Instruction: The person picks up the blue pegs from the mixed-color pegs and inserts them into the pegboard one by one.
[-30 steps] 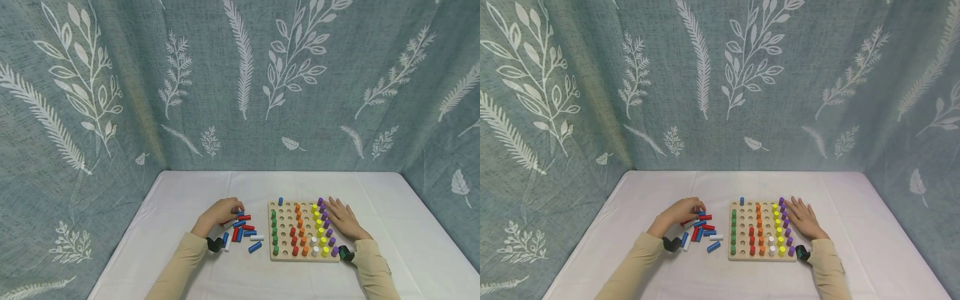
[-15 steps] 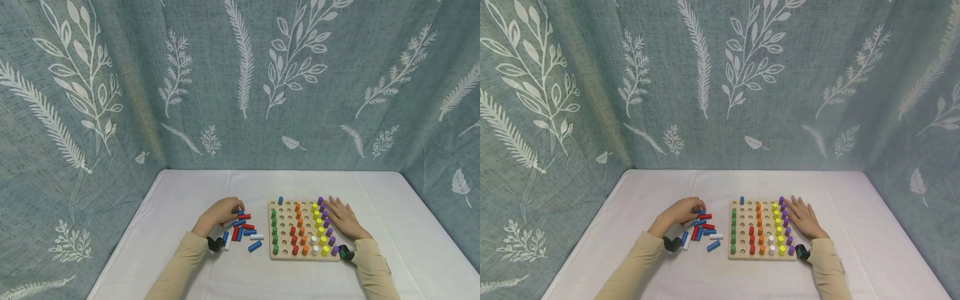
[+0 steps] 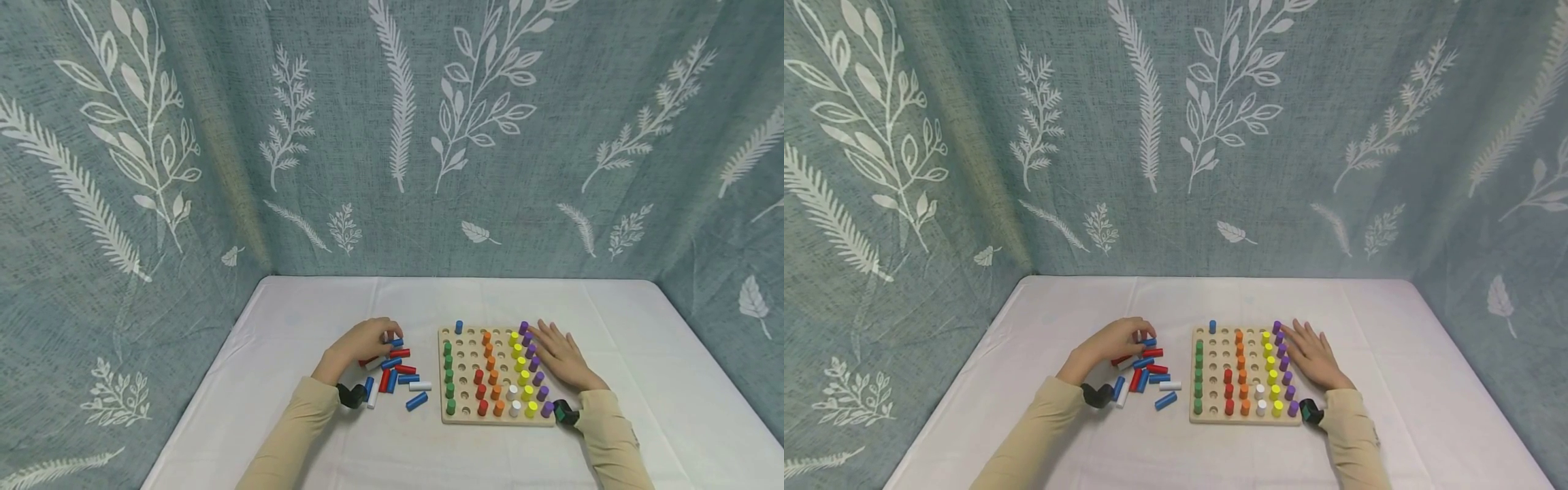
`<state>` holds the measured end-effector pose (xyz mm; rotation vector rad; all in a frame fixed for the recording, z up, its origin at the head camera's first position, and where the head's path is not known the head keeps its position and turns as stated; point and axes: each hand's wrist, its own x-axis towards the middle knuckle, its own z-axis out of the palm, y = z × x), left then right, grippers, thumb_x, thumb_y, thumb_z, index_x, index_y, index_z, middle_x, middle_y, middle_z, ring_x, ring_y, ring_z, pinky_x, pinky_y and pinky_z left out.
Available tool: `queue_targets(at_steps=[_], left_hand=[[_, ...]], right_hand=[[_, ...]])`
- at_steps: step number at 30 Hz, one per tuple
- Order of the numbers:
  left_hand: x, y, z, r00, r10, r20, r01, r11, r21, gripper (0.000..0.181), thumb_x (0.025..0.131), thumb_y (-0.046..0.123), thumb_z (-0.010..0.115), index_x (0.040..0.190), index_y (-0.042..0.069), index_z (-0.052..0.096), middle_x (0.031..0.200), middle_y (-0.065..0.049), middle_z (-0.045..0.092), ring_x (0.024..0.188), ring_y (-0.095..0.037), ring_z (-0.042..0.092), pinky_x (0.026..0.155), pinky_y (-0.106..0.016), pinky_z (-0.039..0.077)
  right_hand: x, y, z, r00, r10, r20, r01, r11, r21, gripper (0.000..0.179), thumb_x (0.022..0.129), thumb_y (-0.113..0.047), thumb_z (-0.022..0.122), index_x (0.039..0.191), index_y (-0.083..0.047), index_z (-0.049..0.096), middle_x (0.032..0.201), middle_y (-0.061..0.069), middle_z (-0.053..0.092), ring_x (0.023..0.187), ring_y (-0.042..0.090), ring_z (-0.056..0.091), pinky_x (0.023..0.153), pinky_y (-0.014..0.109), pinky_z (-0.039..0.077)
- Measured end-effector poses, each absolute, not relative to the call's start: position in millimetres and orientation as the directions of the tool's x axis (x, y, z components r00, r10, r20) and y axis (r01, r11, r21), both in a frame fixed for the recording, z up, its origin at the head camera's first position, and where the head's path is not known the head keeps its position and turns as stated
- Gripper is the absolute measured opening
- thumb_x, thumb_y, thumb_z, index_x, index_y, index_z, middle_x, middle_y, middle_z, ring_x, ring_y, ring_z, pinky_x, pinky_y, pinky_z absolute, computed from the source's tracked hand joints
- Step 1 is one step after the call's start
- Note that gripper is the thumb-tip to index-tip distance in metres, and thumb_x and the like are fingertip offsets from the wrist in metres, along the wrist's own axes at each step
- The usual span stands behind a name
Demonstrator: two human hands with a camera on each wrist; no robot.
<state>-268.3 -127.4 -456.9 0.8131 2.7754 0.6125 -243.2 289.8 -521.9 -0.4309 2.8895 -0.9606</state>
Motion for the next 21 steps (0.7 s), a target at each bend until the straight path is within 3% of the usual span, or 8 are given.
queue_targets(at_steps=[13, 21], left_hand=[[-271.2, -111.7, -457.4, -0.823, 0.568, -0.01, 0.492, 0.721, 0.488, 0.028, 0.086, 0.016, 0.065, 0.114, 0.012, 0.062, 0.095, 0.001, 0.061, 0.072, -0.008, 0.054, 0.067, -0.023, 0.048], [-273.2, -100.9, -453.4, -0.808, 0.588, 0.036, 0.512, 0.671, 0.536, 0.029, 0.086, 0.012, 0.064, 0.115, 0.011, 0.062, 0.095, 0.001, 0.06, 0.086, -0.017, 0.058, 0.072, -0.028, 0.048]], right_hand=[[-246.5, 291.7, -527.9, -0.957, -0.288, 0.038, -0.254, 0.767, -0.589, 0.053, 0.1, -0.036, 0.036, 0.143, -0.007, 0.031, 0.15, 0.027, 0.013, 0.138, 0.046, 0.004, 0.107, 0.06, -0.007], [-247.0, 292.9, -531.5, -0.955, -0.291, 0.061, -0.27, 0.765, -0.584, 0.054, 0.099, -0.038, 0.036, 0.143, -0.007, 0.032, 0.15, 0.027, 0.014, 0.137, 0.047, 0.005, 0.107, 0.061, -0.005]])
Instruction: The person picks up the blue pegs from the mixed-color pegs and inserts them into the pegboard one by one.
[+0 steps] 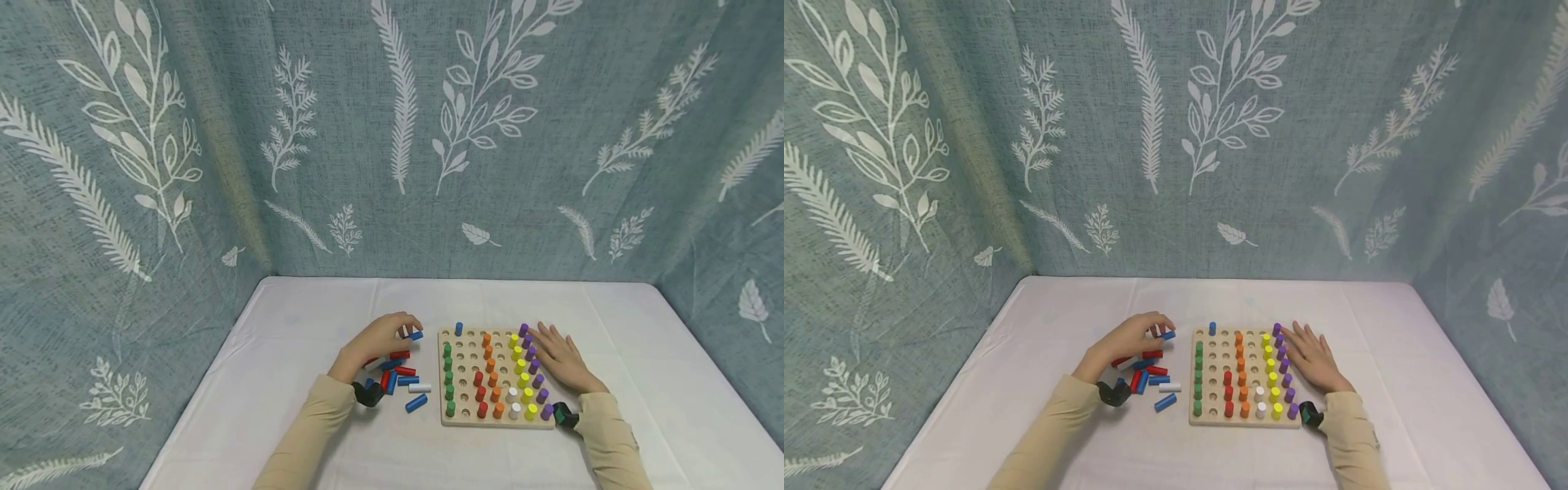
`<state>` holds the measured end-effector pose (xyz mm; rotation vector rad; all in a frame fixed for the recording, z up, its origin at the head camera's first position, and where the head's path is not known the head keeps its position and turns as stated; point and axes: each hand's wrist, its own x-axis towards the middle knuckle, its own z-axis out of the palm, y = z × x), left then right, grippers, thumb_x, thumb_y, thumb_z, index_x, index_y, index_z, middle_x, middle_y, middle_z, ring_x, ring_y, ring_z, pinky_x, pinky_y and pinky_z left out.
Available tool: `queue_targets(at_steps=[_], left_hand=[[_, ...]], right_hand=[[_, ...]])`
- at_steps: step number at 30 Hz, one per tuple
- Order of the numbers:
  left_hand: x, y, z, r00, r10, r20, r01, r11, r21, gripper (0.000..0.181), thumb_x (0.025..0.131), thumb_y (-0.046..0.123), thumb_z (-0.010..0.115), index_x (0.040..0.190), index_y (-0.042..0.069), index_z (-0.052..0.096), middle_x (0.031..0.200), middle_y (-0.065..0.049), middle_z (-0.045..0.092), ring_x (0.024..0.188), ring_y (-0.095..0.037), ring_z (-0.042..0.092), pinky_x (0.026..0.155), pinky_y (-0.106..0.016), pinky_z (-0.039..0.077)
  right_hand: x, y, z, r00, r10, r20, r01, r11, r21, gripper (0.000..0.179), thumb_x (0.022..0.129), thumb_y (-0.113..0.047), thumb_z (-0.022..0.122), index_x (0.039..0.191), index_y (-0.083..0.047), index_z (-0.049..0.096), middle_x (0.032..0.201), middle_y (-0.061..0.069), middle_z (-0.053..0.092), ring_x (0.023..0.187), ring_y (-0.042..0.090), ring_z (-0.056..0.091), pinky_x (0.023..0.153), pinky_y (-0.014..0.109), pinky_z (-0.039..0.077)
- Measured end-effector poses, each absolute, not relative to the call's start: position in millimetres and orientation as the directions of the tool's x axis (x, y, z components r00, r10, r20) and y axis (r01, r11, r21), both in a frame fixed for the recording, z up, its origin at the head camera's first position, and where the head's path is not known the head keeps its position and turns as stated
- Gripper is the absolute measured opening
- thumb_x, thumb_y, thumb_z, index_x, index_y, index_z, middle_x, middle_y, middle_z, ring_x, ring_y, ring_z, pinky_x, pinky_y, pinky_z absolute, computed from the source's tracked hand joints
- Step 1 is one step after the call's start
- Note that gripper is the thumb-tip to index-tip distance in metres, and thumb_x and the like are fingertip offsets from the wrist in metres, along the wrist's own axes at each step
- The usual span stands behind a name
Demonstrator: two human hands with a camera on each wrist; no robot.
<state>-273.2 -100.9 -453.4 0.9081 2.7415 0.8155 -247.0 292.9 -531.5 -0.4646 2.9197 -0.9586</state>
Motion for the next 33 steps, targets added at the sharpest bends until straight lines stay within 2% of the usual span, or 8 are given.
queue_targets(at_steps=[15, 28, 33], left_hand=[[-279.2, -79.1, -456.4, -0.806, 0.579, 0.122, 0.508, 0.572, 0.644, 0.028, 0.088, 0.012, 0.063, 0.115, 0.012, 0.06, 0.096, -0.001, 0.062, 0.085, -0.014, 0.058, 0.072, -0.027, 0.048], [-277.9, -61.8, -458.5, -0.771, 0.609, 0.187, 0.542, 0.472, 0.695, 0.033, 0.089, 0.007, 0.06, 0.122, 0.008, 0.058, 0.1, -0.008, 0.061, 0.09, -0.02, 0.058, 0.08, -0.032, 0.05], [-277.3, -56.9, -458.9, -0.79, 0.586, 0.181, 0.517, 0.477, 0.71, 0.029, 0.09, 0.009, 0.06, 0.118, 0.011, 0.059, 0.099, -0.007, 0.062, 0.088, -0.018, 0.059, 0.079, -0.028, 0.05]], right_hand=[[-247.5, 292.0, -530.8, -0.959, -0.283, 0.036, -0.251, 0.777, -0.577, 0.055, 0.099, -0.038, 0.036, 0.144, -0.007, 0.031, 0.15, 0.026, 0.013, 0.138, 0.046, 0.004, 0.108, 0.06, -0.006], [-246.1, 290.0, -530.2, -0.963, -0.268, 0.015, -0.226, 0.778, -0.587, 0.055, 0.099, -0.04, 0.035, 0.144, -0.008, 0.031, 0.151, 0.025, 0.012, 0.138, 0.045, 0.003, 0.108, 0.06, -0.008], [-245.2, 289.7, -529.0, -0.963, -0.27, 0.018, -0.229, 0.778, -0.586, 0.055, 0.099, -0.039, 0.035, 0.144, -0.008, 0.031, 0.151, 0.026, 0.012, 0.138, 0.046, 0.003, 0.107, 0.06, -0.007]])
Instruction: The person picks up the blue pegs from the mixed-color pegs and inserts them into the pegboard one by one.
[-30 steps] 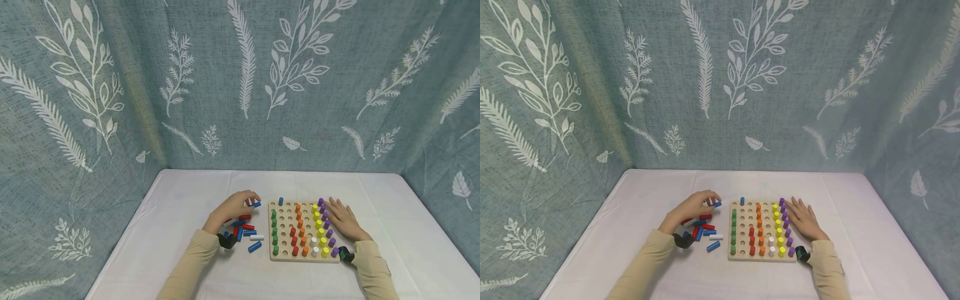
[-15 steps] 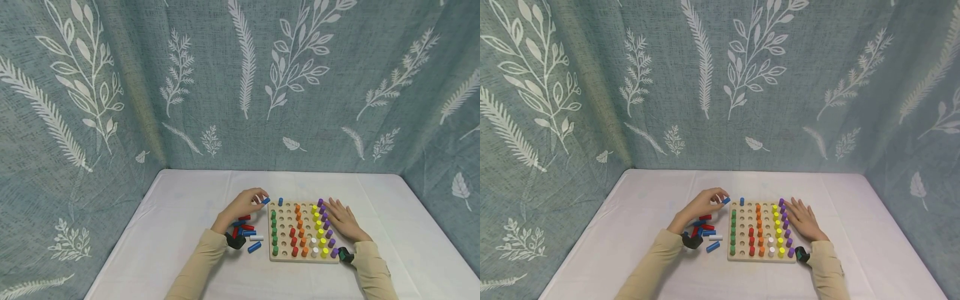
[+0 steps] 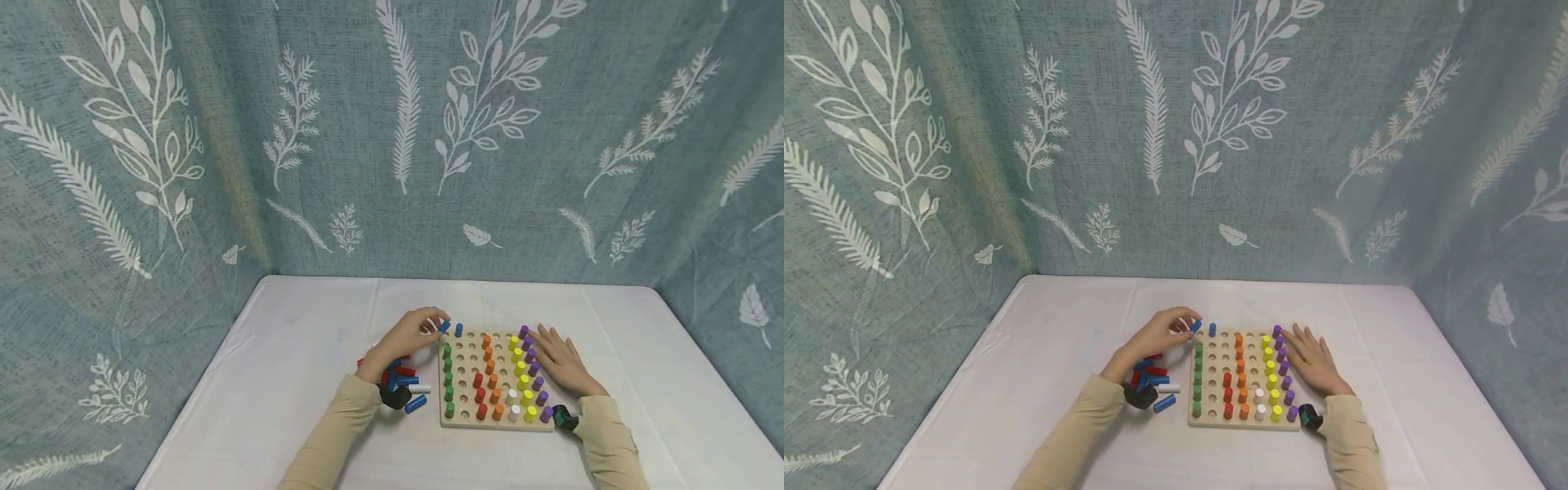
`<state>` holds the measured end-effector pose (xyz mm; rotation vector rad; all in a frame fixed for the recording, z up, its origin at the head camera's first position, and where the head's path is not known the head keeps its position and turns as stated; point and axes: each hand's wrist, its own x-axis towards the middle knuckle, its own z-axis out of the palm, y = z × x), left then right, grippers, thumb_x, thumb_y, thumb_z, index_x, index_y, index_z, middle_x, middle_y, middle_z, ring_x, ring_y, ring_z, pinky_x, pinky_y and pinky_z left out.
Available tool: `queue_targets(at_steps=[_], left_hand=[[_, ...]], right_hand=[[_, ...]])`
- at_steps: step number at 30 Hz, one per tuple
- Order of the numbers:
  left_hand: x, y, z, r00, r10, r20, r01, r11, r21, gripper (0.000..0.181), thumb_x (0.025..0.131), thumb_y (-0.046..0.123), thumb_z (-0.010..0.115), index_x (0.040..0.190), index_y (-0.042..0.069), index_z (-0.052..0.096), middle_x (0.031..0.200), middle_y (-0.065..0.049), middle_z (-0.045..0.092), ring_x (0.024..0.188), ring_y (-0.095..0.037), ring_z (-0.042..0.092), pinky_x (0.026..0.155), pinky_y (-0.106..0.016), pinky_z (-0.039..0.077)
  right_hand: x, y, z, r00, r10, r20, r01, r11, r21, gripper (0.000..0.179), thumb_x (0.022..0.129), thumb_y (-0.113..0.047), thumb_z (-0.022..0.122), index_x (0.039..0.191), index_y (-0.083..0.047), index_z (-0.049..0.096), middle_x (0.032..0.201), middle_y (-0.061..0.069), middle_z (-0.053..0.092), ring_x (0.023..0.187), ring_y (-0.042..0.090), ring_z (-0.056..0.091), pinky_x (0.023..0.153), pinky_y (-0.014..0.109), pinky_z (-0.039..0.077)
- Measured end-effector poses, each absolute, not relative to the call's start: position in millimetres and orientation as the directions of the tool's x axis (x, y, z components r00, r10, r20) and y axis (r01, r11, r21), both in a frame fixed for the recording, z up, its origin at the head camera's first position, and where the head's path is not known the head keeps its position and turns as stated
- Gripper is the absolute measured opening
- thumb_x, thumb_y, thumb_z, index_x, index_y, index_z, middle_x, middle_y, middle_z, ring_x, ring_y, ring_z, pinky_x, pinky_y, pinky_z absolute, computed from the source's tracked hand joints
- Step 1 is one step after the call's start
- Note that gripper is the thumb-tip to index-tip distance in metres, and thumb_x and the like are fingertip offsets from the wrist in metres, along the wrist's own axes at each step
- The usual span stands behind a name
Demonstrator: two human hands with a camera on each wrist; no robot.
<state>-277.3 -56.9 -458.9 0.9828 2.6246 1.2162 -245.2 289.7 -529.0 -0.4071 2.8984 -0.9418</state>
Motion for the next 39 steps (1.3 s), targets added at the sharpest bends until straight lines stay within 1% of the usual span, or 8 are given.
queue_targets(at_steps=[3, 9, 15, 17, 22, 26, 29, 39], left_hand=[[-278.1, -53.1, -460.6, -0.804, 0.569, 0.173, 0.499, 0.486, 0.717, 0.029, 0.09, 0.011, 0.06, 0.118, 0.01, 0.058, 0.099, -0.007, 0.062, 0.087, -0.017, 0.06, 0.079, -0.026, 0.049], [-278.9, -45.7, -463.0, -0.817, 0.55, 0.174, 0.479, 0.478, 0.736, 0.03, 0.088, 0.011, 0.062, 0.117, 0.007, 0.057, 0.1, -0.005, 0.062, 0.086, -0.015, 0.06, 0.079, -0.026, 0.049], [-276.6, -39.1, -463.4, -0.819, 0.549, 0.168, 0.46, 0.453, 0.763, 0.027, 0.088, 0.01, 0.062, 0.115, 0.007, 0.056, 0.101, -0.011, 0.062, 0.087, -0.018, 0.06, 0.08, -0.029, 0.049], [-276.5, -37.1, -464.9, -0.817, 0.552, 0.165, 0.457, 0.446, 0.769, 0.027, 0.088, 0.008, 0.061, 0.114, 0.008, 0.056, 0.101, -0.012, 0.062, 0.087, -0.018, 0.061, 0.079, -0.029, 0.049], [-278.2, -32.5, -471.0, -0.816, 0.551, 0.175, 0.462, 0.44, 0.77, 0.024, 0.087, 0.006, 0.061, 0.111, 0.009, 0.055, 0.104, -0.007, 0.061, 0.089, -0.018, 0.061, 0.077, -0.024, 0.049], [-279.5, -29.6, -477.1, -0.821, 0.547, 0.163, 0.449, 0.443, 0.776, 0.022, 0.087, 0.007, 0.062, 0.107, 0.011, 0.055, 0.103, -0.004, 0.061, 0.087, -0.014, 0.061, 0.076, -0.021, 0.049], [-279.2, -28.2, -480.7, -0.825, 0.545, 0.147, 0.432, 0.442, 0.786, 0.021, 0.087, 0.009, 0.062, 0.106, 0.011, 0.054, 0.103, -0.003, 0.061, 0.086, -0.013, 0.061, 0.076, -0.02, 0.049], [-278.3, -25.2, -481.7, -0.837, 0.529, 0.144, 0.419, 0.449, 0.789, 0.018, 0.089, 0.012, 0.061, 0.106, 0.01, 0.056, 0.105, -0.004, 0.063, 0.092, -0.016, 0.062, 0.077, -0.022, 0.049]], right_hand=[[-244.9, 290.2, -529.3, -0.961, -0.274, 0.022, -0.235, 0.776, -0.585, 0.055, 0.099, -0.039, 0.035, 0.144, -0.008, 0.031, 0.151, 0.025, 0.012, 0.138, 0.046, 0.003, 0.107, 0.06, -0.007], [-245.1, 290.4, -530.3, -0.961, -0.277, 0.024, -0.238, 0.776, -0.584, 0.054, 0.099, -0.038, 0.035, 0.144, -0.007, 0.031, 0.151, 0.026, 0.013, 0.138, 0.046, 0.004, 0.107, 0.06, -0.007], [-245.7, 290.5, -530.6, -0.961, -0.274, 0.026, -0.237, 0.776, -0.584, 0.054, 0.099, -0.038, 0.035, 0.144, -0.008, 0.031, 0.151, 0.026, 0.012, 0.138, 0.046, 0.004, 0.107, 0.06, -0.007], [-245.8, 290.5, -530.7, -0.962, -0.273, 0.024, -0.235, 0.779, -0.581, 0.054, 0.099, -0.039, 0.035, 0.144, -0.008, 0.031, 0.151, 0.026, 0.013, 0.138, 0.046, 0.004, 0.107, 0.06, -0.007], [-245.7, 290.3, -531.1, -0.962, -0.272, 0.025, -0.236, 0.78, -0.579, 0.054, 0.099, -0.038, 0.035, 0.144, -0.007, 0.031, 0.15, 0.026, 0.013, 0.138, 0.046, 0.004, 0.107, 0.061, -0.007], [-245.8, 290.3, -532.6, -0.961, -0.275, 0.031, -0.241, 0.778, -0.579, 0.054, 0.099, -0.038, 0.036, 0.144, -0.007, 0.031, 0.15, 0.026, 0.014, 0.138, 0.046, 0.005, 0.107, 0.061, -0.006], [-246.2, 290.4, -534.4, -0.96, -0.277, 0.031, -0.243, 0.779, -0.577, 0.054, 0.099, -0.038, 0.036, 0.144, -0.008, 0.032, 0.15, 0.026, 0.014, 0.138, 0.046, 0.005, 0.107, 0.061, -0.006], [-245.6, 289.9, -531.7, -0.961, -0.273, 0.041, -0.246, 0.78, -0.575, 0.053, 0.099, -0.037, 0.036, 0.143, -0.007, 0.032, 0.15, 0.026, 0.014, 0.137, 0.047, 0.005, 0.107, 0.061, -0.006]])
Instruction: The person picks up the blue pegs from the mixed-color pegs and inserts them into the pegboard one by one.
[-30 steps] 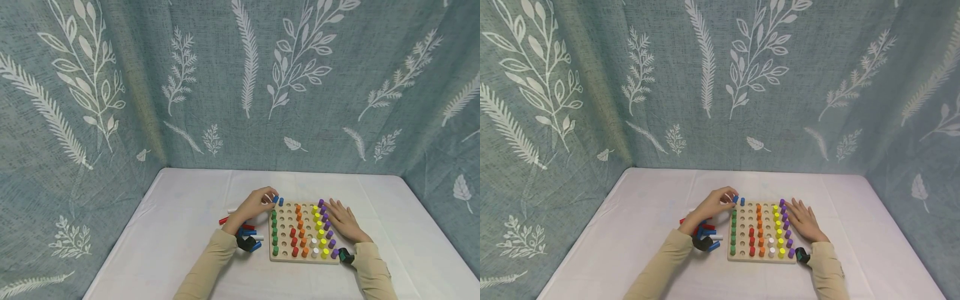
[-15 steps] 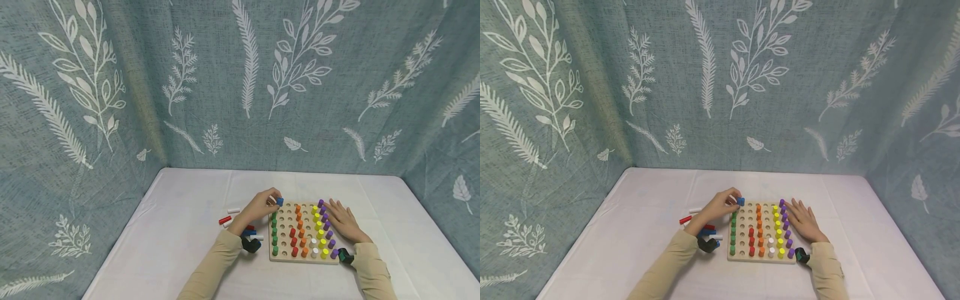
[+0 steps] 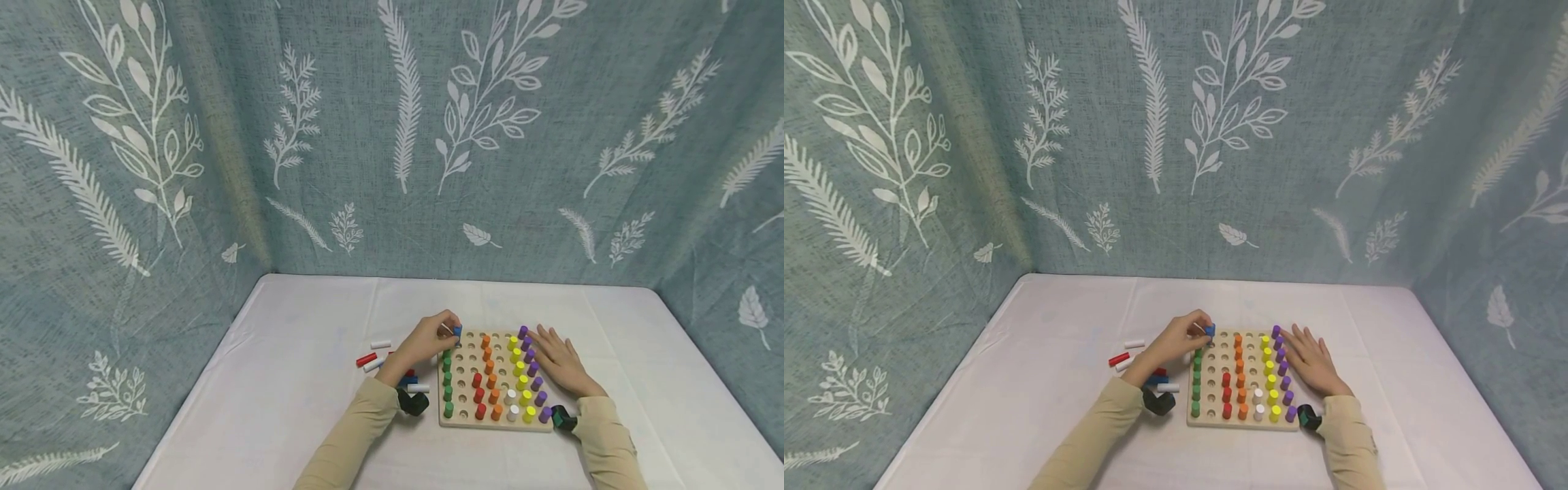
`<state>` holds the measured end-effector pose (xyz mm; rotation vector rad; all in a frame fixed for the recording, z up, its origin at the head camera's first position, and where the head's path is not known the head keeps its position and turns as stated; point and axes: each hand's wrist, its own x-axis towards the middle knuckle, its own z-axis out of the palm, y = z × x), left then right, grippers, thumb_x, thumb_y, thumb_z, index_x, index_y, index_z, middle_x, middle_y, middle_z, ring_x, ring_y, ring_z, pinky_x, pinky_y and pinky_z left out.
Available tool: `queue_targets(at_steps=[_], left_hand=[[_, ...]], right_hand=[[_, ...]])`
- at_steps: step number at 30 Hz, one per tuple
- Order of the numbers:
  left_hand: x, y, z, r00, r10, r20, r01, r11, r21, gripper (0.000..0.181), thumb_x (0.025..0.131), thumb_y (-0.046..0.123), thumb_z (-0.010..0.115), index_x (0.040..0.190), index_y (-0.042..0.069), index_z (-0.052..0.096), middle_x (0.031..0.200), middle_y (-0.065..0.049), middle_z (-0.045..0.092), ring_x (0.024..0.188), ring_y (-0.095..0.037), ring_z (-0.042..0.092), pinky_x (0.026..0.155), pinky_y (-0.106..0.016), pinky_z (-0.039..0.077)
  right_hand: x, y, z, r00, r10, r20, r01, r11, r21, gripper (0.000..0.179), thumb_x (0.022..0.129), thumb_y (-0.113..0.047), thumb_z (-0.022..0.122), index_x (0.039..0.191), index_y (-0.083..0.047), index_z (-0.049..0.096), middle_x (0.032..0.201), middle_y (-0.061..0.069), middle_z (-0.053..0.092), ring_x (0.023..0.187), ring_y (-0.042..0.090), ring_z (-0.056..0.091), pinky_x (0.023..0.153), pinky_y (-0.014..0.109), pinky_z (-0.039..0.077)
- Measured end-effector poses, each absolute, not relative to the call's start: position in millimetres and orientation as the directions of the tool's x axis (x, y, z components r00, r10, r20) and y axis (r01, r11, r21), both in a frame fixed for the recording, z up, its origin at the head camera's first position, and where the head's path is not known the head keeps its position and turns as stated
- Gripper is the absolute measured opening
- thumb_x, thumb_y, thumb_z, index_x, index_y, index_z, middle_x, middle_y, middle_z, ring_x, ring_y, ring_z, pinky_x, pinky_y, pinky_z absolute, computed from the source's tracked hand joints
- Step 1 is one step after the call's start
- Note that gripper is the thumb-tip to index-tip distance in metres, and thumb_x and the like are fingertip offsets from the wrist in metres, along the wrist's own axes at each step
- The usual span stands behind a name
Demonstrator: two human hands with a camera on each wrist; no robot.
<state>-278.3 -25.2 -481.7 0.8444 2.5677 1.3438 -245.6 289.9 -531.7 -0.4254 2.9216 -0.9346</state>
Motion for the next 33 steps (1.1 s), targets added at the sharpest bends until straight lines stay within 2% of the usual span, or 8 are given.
queue_targets(at_steps=[16, 27, 33], left_hand=[[-277.0, -20.9, -480.5, -0.833, 0.542, 0.115, 0.414, 0.47, 0.779, 0.019, 0.088, 0.011, 0.063, 0.106, 0.007, 0.06, 0.104, -0.007, 0.065, 0.093, -0.017, 0.063, 0.077, -0.022, 0.05], [-275.1, -19.4, -478.3, -0.845, 0.527, 0.092, 0.393, 0.494, 0.775, 0.014, 0.088, 0.012, 0.064, 0.102, 0.011, 0.061, 0.1, -0.005, 0.066, 0.088, -0.017, 0.063, 0.073, -0.024, 0.05], [-274.7, -19.5, -478.1, -0.836, 0.543, 0.077, 0.396, 0.499, 0.771, 0.017, 0.089, 0.014, 0.062, 0.106, 0.008, 0.062, 0.103, -0.007, 0.065, 0.09, -0.017, 0.063, 0.075, -0.024, 0.05]], right_hand=[[-247.0, 290.5, -535.2, -0.961, -0.272, 0.055, -0.253, 0.778, -0.576, 0.053, 0.099, -0.038, 0.036, 0.143, -0.008, 0.032, 0.15, 0.027, 0.015, 0.137, 0.047, 0.006, 0.107, 0.061, -0.005], [-245.8, 290.4, -534.4, -0.96, -0.273, 0.069, -0.262, 0.779, -0.569, 0.052, 0.099, -0.036, 0.036, 0.142, -0.007, 0.033, 0.149, 0.028, 0.016, 0.137, 0.048, 0.008, 0.107, 0.061, -0.004], [-245.8, 290.3, -533.6, -0.961, -0.27, 0.065, -0.258, 0.781, -0.568, 0.052, 0.099, -0.036, 0.036, 0.142, -0.007, 0.034, 0.149, 0.027, 0.016, 0.137, 0.047, 0.008, 0.107, 0.061, -0.004]])
